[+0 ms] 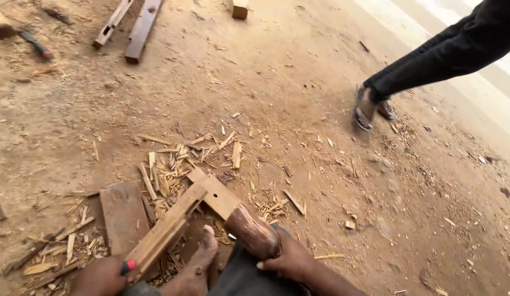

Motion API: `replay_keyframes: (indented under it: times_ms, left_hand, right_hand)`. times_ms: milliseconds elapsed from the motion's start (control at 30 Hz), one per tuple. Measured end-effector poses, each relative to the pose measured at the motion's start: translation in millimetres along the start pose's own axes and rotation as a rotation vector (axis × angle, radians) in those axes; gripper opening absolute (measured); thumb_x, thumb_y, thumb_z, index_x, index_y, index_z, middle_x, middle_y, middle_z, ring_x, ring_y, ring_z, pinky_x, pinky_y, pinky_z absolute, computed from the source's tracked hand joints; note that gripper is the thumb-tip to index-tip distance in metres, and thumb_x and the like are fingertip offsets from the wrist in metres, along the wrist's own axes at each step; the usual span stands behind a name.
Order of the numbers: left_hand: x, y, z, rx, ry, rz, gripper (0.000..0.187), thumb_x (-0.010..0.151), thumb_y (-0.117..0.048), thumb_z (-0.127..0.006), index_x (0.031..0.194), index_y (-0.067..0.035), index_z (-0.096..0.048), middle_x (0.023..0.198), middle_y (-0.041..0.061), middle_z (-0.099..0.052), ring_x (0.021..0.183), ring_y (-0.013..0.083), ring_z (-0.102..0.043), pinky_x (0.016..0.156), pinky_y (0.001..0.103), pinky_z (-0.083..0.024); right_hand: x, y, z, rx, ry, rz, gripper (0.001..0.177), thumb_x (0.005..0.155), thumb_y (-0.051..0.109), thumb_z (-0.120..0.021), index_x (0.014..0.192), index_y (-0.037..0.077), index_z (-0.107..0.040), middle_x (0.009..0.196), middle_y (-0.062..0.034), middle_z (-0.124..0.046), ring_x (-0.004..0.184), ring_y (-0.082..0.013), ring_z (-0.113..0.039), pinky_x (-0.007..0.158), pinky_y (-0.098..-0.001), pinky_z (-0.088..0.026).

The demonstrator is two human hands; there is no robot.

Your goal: Using a chisel and a wooden mallet to carve a slot or groove into a wooden plank while sitting on the ground.

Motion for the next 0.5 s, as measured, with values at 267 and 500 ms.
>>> replay_keyframes:
  times_ms: [267, 500]
  left_hand:
    - [6, 14, 9, -0.162, -0.177, 0.150, 0.039, 0.088, -0.046, -0.072, 0.117, -0.021, -0.078, 0.113, 0.011, -0.079, 0.109, 0.0311, -0.075, 0.097, 0.047, -0.060]
    - [-65, -7, 36, -0.445, -0.331, 0.171, 0.039, 0.085, -0.049, -0.073, 0.114, -0.023, -0.072, 0.109, 0.009, -0.076, 0.106, 0.0302, -0.072, 0.093, 0.047, -0.057]
  right_hand:
    - [0, -20, -1, -0.024, -0.029, -0.018, 0.090, 0.067, 0.024, -0.092, 0.144, 0.013, -0.046, 0.092, -0.0073, -0.073, 0.057, -0.0142, -0.063, 0.053, -0.0305, -0.056]
    - [108, -139, 10, 0.033, 0.087, 0.371, 0.104, 0.063, 0.023, -0.099, 0.150, 0.008, -0.043, 0.132, -0.0131, -0.071, 0.127, -0.0224, -0.063, 0.109, -0.0368, -0.043]
Point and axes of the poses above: each hand's wrist, its own x-axis towards the middle knuckle, its own z-axis out of the back of the hand, y = z × x, the point moved 1 cm from there along x, towards the middle knuckle
